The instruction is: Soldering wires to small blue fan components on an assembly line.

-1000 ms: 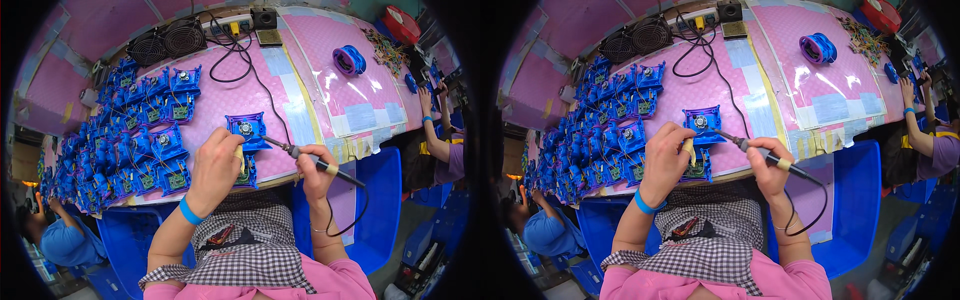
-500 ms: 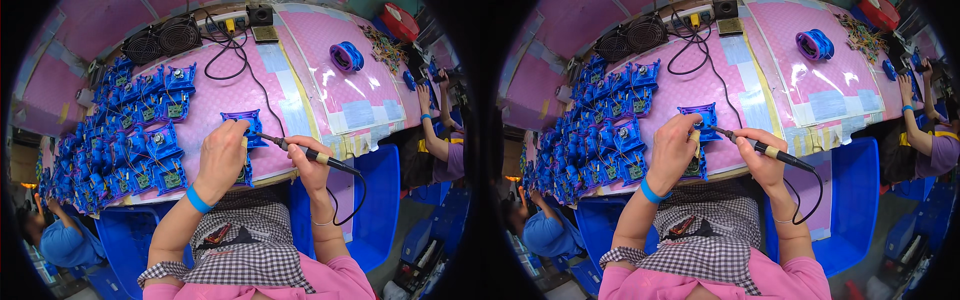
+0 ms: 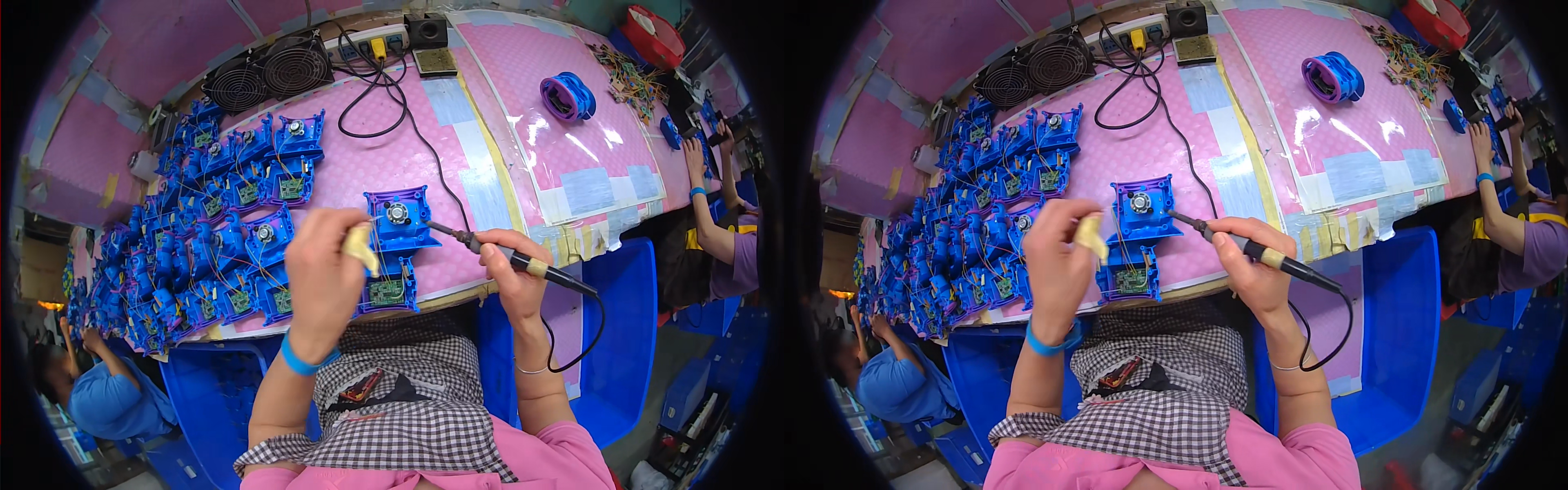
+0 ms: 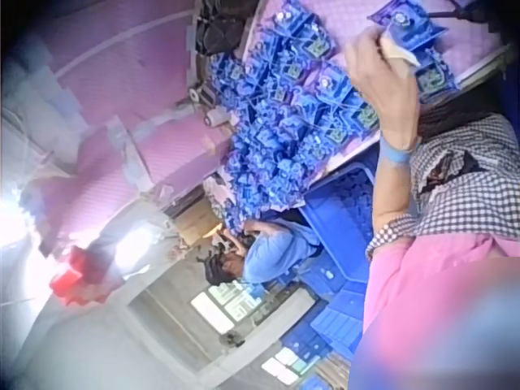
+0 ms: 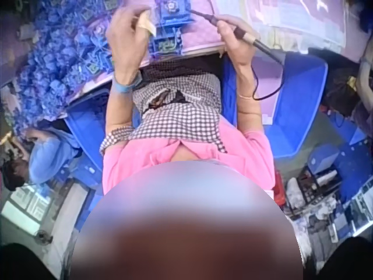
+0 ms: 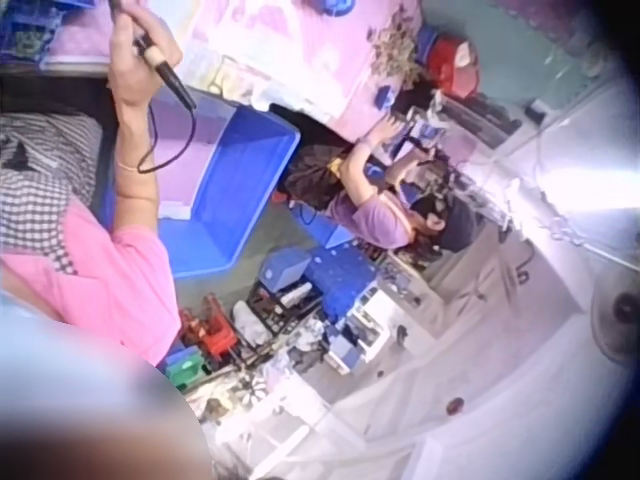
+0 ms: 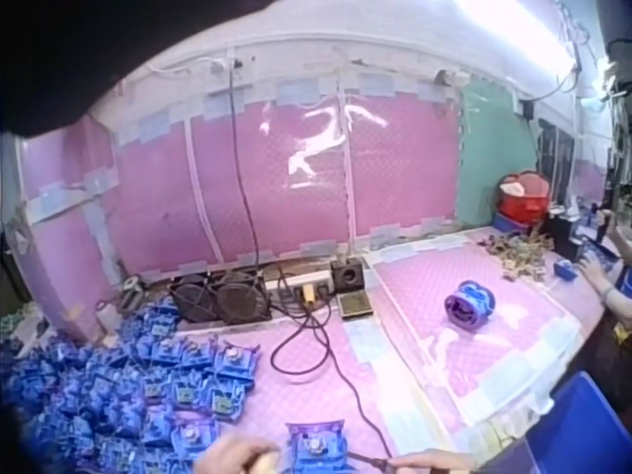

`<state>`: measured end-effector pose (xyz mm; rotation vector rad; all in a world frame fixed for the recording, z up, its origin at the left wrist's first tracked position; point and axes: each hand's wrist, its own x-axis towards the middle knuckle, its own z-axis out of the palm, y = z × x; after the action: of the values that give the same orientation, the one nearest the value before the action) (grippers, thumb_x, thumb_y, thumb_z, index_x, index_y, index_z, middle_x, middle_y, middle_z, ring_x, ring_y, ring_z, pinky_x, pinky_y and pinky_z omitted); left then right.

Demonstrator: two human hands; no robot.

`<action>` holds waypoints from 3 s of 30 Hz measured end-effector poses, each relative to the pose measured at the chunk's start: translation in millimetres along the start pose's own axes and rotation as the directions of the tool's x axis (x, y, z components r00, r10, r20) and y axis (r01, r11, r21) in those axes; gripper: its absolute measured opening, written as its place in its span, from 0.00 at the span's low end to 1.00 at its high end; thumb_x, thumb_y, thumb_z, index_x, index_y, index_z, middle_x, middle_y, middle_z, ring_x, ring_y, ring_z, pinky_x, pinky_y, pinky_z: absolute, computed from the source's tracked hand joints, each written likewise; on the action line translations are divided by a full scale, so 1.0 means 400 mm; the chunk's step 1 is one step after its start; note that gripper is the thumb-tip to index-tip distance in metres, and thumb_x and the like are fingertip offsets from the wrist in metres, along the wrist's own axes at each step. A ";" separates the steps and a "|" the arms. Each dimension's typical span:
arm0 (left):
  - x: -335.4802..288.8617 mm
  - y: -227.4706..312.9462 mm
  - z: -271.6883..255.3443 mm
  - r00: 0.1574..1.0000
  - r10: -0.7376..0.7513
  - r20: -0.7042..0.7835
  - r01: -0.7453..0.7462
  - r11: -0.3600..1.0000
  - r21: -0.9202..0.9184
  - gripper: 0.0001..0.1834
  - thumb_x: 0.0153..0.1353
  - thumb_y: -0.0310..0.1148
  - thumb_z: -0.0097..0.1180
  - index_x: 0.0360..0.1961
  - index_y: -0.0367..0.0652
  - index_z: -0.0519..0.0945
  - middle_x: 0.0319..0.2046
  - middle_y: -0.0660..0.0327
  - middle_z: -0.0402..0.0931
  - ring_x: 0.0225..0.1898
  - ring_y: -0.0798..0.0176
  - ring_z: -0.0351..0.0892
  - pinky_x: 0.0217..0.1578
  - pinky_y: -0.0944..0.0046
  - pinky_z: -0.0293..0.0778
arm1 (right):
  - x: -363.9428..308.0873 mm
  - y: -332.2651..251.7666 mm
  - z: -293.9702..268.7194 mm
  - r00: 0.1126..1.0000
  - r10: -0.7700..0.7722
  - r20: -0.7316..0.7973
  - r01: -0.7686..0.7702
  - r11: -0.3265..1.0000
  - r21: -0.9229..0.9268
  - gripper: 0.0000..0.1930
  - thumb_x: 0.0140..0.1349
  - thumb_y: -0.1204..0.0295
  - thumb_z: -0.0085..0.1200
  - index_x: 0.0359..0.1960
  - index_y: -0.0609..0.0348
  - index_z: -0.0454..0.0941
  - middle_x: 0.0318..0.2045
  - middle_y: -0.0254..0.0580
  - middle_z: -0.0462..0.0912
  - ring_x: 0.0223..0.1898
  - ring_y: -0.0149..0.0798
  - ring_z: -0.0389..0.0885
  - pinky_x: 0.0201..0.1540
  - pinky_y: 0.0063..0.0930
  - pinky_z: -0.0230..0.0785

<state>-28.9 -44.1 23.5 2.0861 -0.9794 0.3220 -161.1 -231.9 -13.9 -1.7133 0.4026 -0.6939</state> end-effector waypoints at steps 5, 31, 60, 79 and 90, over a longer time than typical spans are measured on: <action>-0.022 0.004 -0.007 0.934 -0.355 -0.035 0.346 0.925 -0.155 0.10 0.53 0.22 0.61 0.38 0.38 0.78 0.24 0.60 0.75 0.26 0.67 0.73 0.24 0.67 0.66 | 0.002 0.016 -0.006 0.997 0.073 -0.028 -0.070 0.993 0.100 0.07 0.56 0.77 0.58 0.36 0.65 0.83 0.23 0.37 0.82 0.21 0.24 0.75 0.24 0.17 0.64; -0.015 -0.006 0.091 0.960 -0.174 0.217 0.181 0.984 -0.009 0.07 0.50 0.23 0.61 0.33 0.39 0.84 0.26 0.52 0.77 0.27 0.53 0.78 0.28 0.57 0.71 | -0.002 0.009 0.011 1.000 0.031 0.005 -0.031 1.000 0.004 0.07 0.53 0.77 0.58 0.33 0.66 0.83 0.28 0.43 0.84 0.27 0.31 0.80 0.30 0.21 0.68; -0.015 -0.008 0.105 0.956 -0.197 0.218 0.198 0.980 0.015 0.07 0.49 0.23 0.61 0.32 0.38 0.84 0.26 0.53 0.77 0.26 0.53 0.77 0.27 0.56 0.70 | -0.009 0.009 0.010 0.999 0.037 0.009 -0.037 0.999 -0.005 0.07 0.53 0.78 0.59 0.33 0.65 0.84 0.27 0.41 0.84 0.26 0.29 0.79 0.29 0.21 0.67; -0.015 -0.011 0.106 0.961 -0.181 0.208 0.182 0.983 0.012 0.07 0.49 0.24 0.60 0.31 0.39 0.84 0.26 0.53 0.77 0.25 0.53 0.77 0.27 0.56 0.71 | -0.021 0.009 -0.003 0.997 0.053 -0.050 -0.049 0.995 0.091 0.07 0.56 0.79 0.57 0.35 0.66 0.82 0.25 0.37 0.82 0.24 0.24 0.76 0.27 0.17 0.65; -0.013 -0.009 0.106 0.959 -0.189 0.213 0.190 0.982 0.017 0.06 0.50 0.24 0.61 0.32 0.39 0.84 0.26 0.52 0.77 0.26 0.53 0.77 0.28 0.56 0.71 | -0.011 0.010 0.012 0.999 0.041 0.000 -0.041 0.999 -0.002 0.06 0.54 0.78 0.58 0.34 0.65 0.83 0.29 0.43 0.85 0.29 0.30 0.80 0.32 0.21 0.70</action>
<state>-33.8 -71.7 -8.8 2.2241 -0.8912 -0.0029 -161.3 -226.5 -19.3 -1.7025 0.4374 -0.6638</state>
